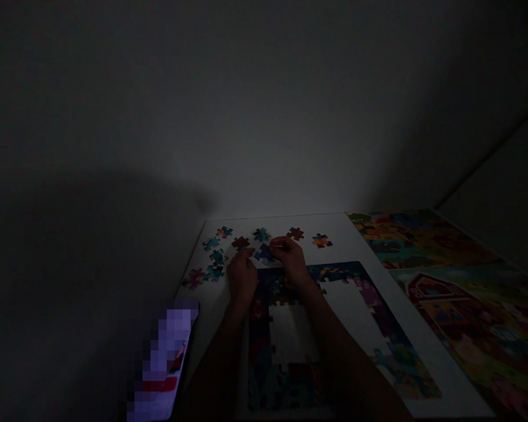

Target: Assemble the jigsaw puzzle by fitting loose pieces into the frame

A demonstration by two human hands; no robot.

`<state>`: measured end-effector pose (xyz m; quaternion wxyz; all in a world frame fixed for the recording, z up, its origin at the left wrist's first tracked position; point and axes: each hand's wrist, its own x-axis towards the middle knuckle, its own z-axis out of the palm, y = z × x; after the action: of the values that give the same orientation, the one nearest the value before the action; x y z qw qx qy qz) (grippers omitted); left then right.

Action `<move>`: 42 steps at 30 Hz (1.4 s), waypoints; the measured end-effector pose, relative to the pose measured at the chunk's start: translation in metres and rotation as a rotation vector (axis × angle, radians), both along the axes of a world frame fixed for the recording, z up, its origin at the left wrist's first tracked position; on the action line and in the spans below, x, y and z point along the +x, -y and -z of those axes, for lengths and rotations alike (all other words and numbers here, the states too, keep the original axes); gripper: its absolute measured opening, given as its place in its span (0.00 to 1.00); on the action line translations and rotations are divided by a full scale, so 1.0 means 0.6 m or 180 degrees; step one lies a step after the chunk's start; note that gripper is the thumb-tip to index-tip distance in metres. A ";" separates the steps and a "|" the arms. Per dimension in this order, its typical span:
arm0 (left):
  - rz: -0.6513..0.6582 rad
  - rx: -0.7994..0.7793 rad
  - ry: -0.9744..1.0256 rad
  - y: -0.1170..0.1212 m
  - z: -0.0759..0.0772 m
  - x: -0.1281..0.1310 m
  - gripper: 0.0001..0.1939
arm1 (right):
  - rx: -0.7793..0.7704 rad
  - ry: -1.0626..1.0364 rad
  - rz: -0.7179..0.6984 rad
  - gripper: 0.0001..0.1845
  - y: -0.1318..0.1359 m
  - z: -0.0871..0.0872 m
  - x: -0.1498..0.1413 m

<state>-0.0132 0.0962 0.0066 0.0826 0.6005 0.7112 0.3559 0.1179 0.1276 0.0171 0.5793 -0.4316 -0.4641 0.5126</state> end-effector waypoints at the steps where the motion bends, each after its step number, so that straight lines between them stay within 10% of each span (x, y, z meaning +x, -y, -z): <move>1: -0.0009 -0.0011 -0.0007 0.002 -0.002 0.002 0.22 | 0.0029 0.0119 0.0077 0.12 -0.002 0.006 0.003; 12: 0.0551 -0.0282 -0.0528 0.029 -0.018 0.044 0.19 | 0.0144 0.1043 0.0467 0.13 -0.019 0.061 0.016; 42: 0.0803 -0.0526 -0.0899 0.048 -0.012 0.076 0.19 | 0.0197 0.1584 0.0193 0.18 0.004 0.038 0.005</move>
<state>0.0322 0.0677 0.0137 0.0749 0.7199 0.6617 0.1956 0.1209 0.1253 -0.0058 0.4752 -0.5403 -0.5947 0.3586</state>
